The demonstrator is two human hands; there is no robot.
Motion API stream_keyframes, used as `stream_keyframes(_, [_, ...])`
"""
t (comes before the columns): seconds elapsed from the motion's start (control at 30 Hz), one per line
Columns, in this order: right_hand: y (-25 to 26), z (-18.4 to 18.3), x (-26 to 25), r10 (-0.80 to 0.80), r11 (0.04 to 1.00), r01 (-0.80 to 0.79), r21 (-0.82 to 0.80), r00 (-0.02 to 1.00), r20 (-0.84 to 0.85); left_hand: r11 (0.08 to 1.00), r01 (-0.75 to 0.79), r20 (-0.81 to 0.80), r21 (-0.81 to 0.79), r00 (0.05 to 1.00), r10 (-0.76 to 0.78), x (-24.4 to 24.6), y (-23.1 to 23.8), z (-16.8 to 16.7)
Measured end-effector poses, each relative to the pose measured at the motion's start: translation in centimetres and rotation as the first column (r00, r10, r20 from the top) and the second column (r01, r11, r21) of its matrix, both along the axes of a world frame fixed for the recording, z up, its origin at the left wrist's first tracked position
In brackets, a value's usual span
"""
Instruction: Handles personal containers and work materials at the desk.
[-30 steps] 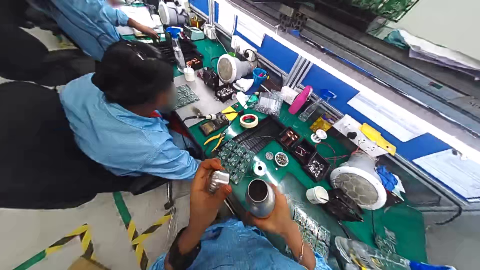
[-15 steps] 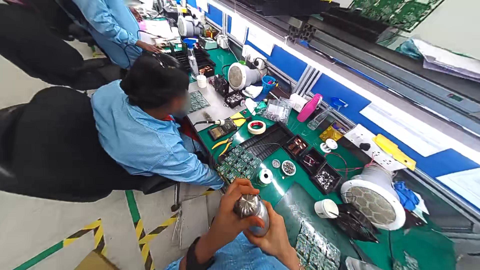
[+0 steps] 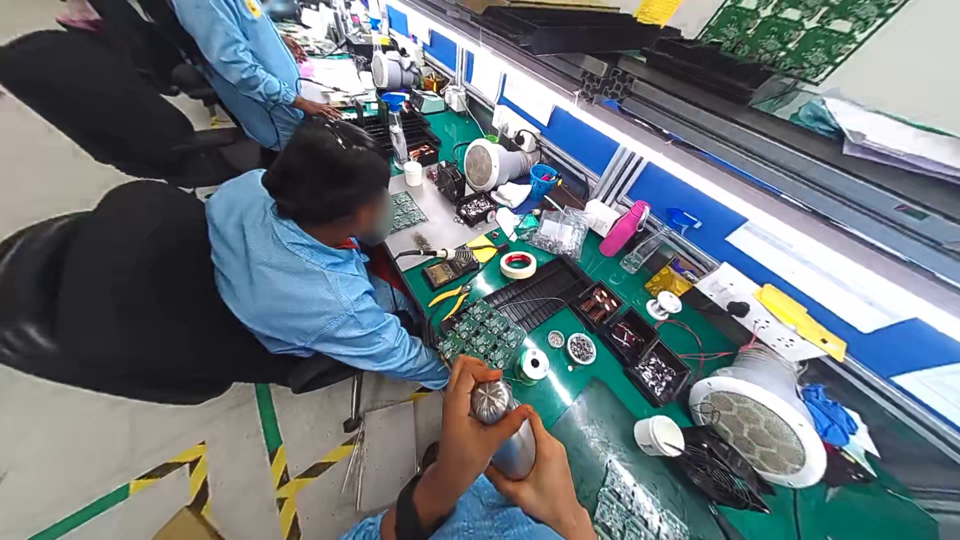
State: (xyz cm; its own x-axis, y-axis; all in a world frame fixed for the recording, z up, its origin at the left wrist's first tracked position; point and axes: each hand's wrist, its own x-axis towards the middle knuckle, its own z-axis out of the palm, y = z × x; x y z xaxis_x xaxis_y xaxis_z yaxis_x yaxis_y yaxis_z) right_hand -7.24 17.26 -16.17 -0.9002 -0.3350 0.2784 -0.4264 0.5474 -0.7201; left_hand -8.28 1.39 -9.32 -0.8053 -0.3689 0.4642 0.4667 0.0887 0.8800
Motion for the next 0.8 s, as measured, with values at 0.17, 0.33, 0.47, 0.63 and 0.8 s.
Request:
stream_keyframes(0.17, [0.5,-0.6,-0.2,0.081,0.995,-0.078,-0.063,0.996,0.042,0.877,0.475,-0.052,0.064,0.88,-0.473,-0.6,-2.3,-0.1])
stream_keyframes(0.33, [0.2,-0.5,-0.3,0.089,0.992,-0.084,-0.095,0.995,0.05,0.879,0.475,-0.169,0.047,0.871,-0.462,-1.1,-1.9,-0.2])
stream_keyframes(0.47, [-0.2,-0.5,-0.5,0.039,0.994,-0.034,-0.106,0.998,0.051,0.981,0.194,-0.165,0.02,0.968,-0.188,-1.1,0.1,-0.3])
stream_keyframes(0.63, [0.2,-0.8,-0.7,0.1,0.984,-0.094,-0.149,0.995,0.031,0.824,0.558,-0.12,0.1,0.828,-0.547,-1.2,-1.1,0.9])
stream_keyframes(0.8, [-0.1,-0.9,-0.6,0.092,0.982,-0.084,-0.169,0.995,0.045,0.768,0.639,-0.14,-0.042,0.757,-0.638,-1.7,-2.0,1.0])
